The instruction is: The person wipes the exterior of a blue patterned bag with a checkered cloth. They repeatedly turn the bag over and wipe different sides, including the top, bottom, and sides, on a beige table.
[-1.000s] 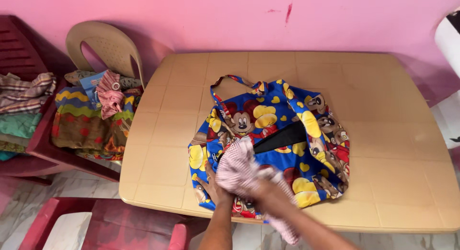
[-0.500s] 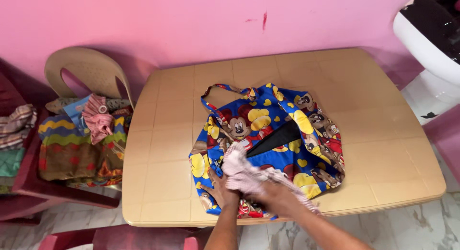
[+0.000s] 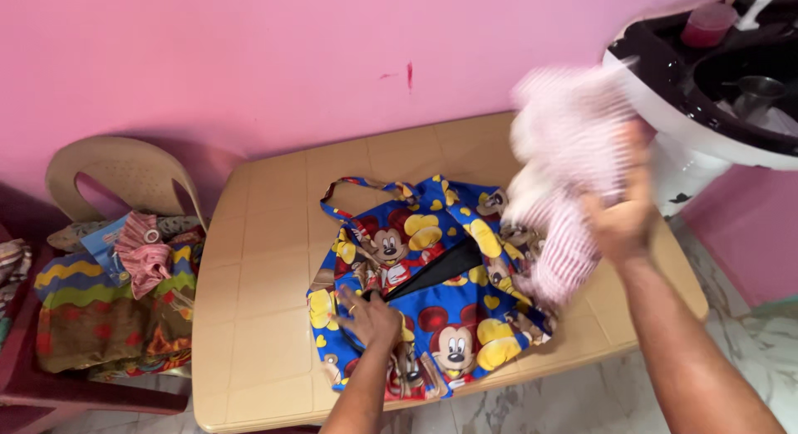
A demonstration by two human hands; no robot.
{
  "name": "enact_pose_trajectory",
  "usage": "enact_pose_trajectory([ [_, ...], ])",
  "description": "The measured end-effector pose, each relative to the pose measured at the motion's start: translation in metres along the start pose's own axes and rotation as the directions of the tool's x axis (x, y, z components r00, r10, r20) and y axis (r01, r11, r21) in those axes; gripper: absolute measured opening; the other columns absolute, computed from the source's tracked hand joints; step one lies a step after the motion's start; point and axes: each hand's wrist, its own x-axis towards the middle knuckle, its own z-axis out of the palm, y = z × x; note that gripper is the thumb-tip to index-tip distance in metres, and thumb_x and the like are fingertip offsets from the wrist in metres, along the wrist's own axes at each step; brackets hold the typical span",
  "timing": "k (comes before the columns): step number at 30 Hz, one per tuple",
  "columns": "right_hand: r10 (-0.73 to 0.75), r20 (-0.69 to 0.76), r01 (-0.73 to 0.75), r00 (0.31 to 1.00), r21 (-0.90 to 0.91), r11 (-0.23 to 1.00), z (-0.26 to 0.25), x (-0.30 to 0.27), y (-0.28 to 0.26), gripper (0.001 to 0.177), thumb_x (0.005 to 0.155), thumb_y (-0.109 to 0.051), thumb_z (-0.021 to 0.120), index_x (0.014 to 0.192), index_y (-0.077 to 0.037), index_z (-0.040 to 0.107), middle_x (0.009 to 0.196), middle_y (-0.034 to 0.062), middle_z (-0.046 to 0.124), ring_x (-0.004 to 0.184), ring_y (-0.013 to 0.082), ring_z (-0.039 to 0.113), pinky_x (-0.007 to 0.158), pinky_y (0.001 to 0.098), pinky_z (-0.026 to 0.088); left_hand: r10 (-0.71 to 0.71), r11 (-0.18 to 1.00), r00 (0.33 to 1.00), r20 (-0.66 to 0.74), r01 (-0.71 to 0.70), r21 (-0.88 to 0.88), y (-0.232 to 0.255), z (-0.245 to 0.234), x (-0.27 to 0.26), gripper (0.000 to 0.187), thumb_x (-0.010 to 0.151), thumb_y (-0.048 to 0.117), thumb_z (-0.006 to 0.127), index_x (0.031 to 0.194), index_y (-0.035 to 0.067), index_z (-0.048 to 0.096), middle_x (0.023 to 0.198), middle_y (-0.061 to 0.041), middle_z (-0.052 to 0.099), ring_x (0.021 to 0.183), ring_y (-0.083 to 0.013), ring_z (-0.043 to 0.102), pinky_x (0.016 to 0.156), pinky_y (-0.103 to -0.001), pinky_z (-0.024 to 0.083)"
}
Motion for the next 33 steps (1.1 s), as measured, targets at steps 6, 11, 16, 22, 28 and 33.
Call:
enact_pose_trajectory([
  [6, 0.201, -0.513, -0.140, 0.834, 0.155, 0.978, -0.040, 0.061, 0.040, 0.067, 0.100, -0.023, 0.062, 0.150, 0.013, 0.035, 0.158, 0.0321, 0.043, 0.140, 0.0348, 0.044, 0.121, 0.0421, 0.033, 0.008, 0.944, 0.910, -0.415, -0.144, -0.298, 0.074, -0.009, -0.011, 0.071, 0.077, 0.030, 0.071, 0.141, 0.005, 0.051, 0.162, -0.026, 0.017, 0.153, -0.0448, 0.005, 0.115, -0.074, 0.000],
  [11, 0.301, 0.511, -0.073, 0.805, -0.418, 0.905, 0.061, -0.049, 0.105, 0.068, 0.097, -0.030, 0.062, 0.150, 0.001, 0.036, 0.159, 0.0275, 0.042, 0.142, 0.0343, 0.042, 0.121, 0.0444, 0.034, 0.290, 0.725, 0.831, -0.476, -0.515, -0.457, 0.153, 0.020, -0.023, 0.082, 0.087, 0.045, 0.069, 0.151, 0.008, 0.033, 0.163, -0.030, 0.026, 0.151, -0.0461, 0.021, 0.121, -0.068, 0.019],
  [16, 0.489, 0.776, 0.184, 0.398, -0.590, 0.786, 0.073, -0.068, 0.181, 0.069, 0.093, -0.037, 0.063, 0.151, -0.010, 0.036, 0.160, 0.0230, 0.041, 0.144, 0.0338, 0.041, 0.120, 0.0468, 0.035, 0.621, 0.782, 0.780, 0.081, -0.608, -0.136, 0.200, 0.064, -0.032, 0.122, 0.080, 0.064, 0.076, 0.167, 0.018, 0.004, 0.172, -0.015, -0.001, 0.158, -0.0309, 0.000, 0.117, -0.074, 0.001],
  [22, 0.520, 0.542, -0.022, 0.660, -0.678, 0.735, 0.023, 0.045, 0.238, 0.071, 0.089, -0.046, 0.064, 0.151, -0.024, 0.036, 0.161, 0.0175, 0.040, 0.147, 0.0332, 0.039, 0.120, 0.0496, 0.036, 0.345, 0.926, 0.913, 0.218, -0.369, 0.082, 0.170, 0.078, -0.025, 0.143, 0.067, 0.075, 0.080, 0.163, 0.015, -0.007, 0.173, -0.002, -0.009, 0.160, -0.0272, -0.011, 0.121, -0.073, -0.003],
  [28, 0.434, 0.724, 0.122, 0.536, -0.575, 0.809, 0.062, -0.014, 0.202, 0.074, 0.085, -0.054, 0.064, 0.151, -0.038, 0.037, 0.162, 0.0121, 0.038, 0.149, 0.0326, 0.037, 0.119, 0.0525, 0.037, 0.215, 0.976, 0.945, 0.245, -0.215, -0.027, 0.170, 0.076, -0.012, 0.165, 0.047, 0.072, 0.091, 0.165, 0.016, -0.010, 0.174, -0.001, -0.013, 0.160, -0.0237, -0.010, 0.121, -0.071, -0.002],
  [33, 0.489, 0.871, 0.309, 0.049, -0.478, 0.822, 0.079, -0.051, 0.156, 0.076, 0.081, -0.062, 0.065, 0.151, -0.049, 0.037, 0.163, 0.0075, 0.037, 0.151, 0.0321, 0.035, 0.118, 0.0548, 0.038, 0.214, 0.974, 0.931, 0.295, -0.226, 0.005, 0.168, 0.076, -0.011, 0.163, 0.047, 0.073, 0.090, 0.165, 0.018, -0.007, 0.174, -0.003, -0.015, 0.160, -0.0250, -0.013, 0.115, -0.081, -0.006],
])
